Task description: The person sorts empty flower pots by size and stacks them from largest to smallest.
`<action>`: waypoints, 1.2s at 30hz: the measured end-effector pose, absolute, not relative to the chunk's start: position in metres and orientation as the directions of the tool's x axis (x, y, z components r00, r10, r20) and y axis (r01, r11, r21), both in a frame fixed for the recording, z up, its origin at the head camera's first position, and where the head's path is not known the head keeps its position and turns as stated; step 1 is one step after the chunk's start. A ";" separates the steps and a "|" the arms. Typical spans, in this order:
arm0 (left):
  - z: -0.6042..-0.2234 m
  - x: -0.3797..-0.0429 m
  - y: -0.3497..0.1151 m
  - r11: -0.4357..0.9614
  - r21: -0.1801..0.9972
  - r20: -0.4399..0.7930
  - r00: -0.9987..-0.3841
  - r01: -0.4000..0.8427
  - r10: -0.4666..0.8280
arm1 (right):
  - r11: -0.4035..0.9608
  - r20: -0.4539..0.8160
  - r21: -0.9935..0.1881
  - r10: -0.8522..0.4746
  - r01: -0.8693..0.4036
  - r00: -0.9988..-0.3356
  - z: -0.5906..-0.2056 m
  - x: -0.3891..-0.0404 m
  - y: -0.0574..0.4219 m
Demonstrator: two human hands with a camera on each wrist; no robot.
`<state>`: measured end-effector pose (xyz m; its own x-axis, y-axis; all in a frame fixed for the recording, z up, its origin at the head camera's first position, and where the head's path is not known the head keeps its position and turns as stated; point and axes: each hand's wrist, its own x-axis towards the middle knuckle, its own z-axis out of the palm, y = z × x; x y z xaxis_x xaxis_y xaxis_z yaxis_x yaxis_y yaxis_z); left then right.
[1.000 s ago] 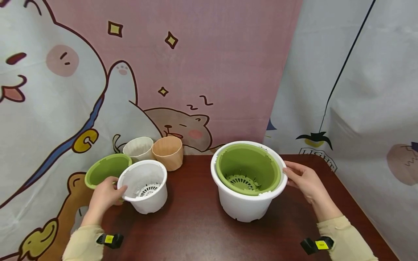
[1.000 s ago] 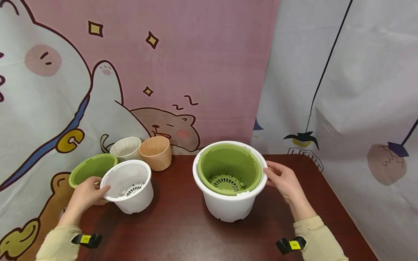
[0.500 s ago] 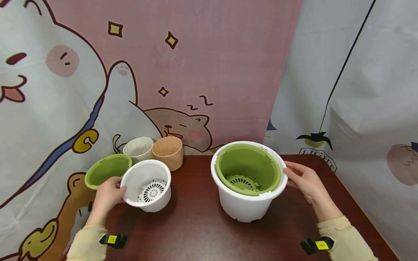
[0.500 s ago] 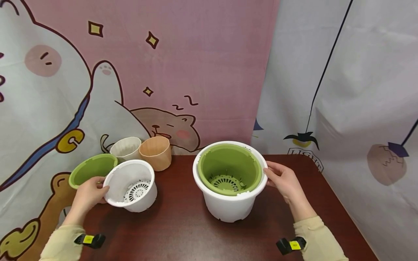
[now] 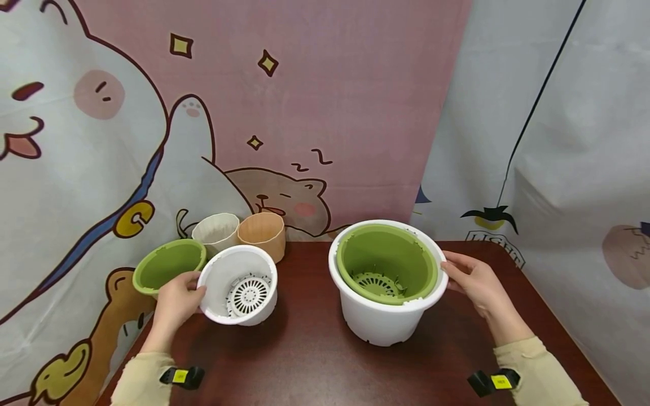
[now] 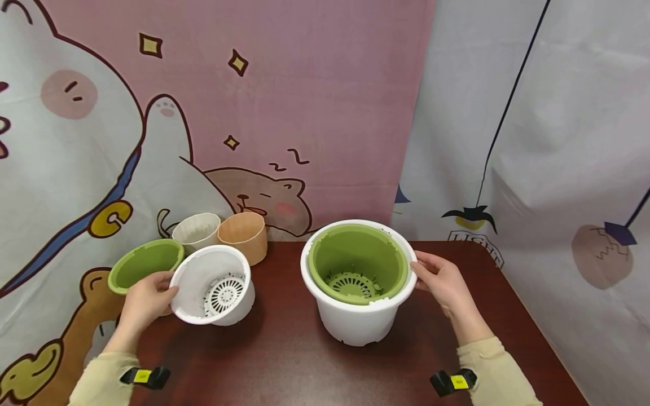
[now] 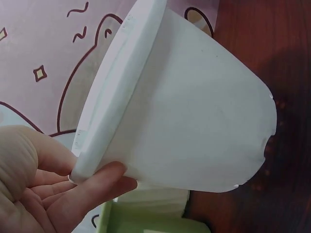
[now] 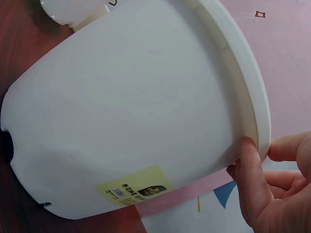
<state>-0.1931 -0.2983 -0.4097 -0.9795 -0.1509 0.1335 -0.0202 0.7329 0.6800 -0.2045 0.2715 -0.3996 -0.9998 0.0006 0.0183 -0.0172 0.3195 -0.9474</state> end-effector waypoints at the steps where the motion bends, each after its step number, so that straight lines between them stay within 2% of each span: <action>1: -0.409 -0.194 -0.297 0.732 0.681 0.136 -0.979 -0.019 -0.152 | 0.320 0.018 -0.947 0.000 -0.017 -1.000 -0.400 -0.205 0.272; 22: -0.385 -0.193 -0.271 0.742 0.670 0.192 -0.971 0.022 -0.145 | 0.318 0.027 -0.948 0.001 -0.025 -1.000 -0.397 -0.203 0.271; 36: -0.369 -0.198 -0.259 0.707 0.704 0.237 -0.962 0.071 -0.139 | 0.294 0.034 -0.955 -0.004 -0.034 -0.999 -0.399 -0.204 0.272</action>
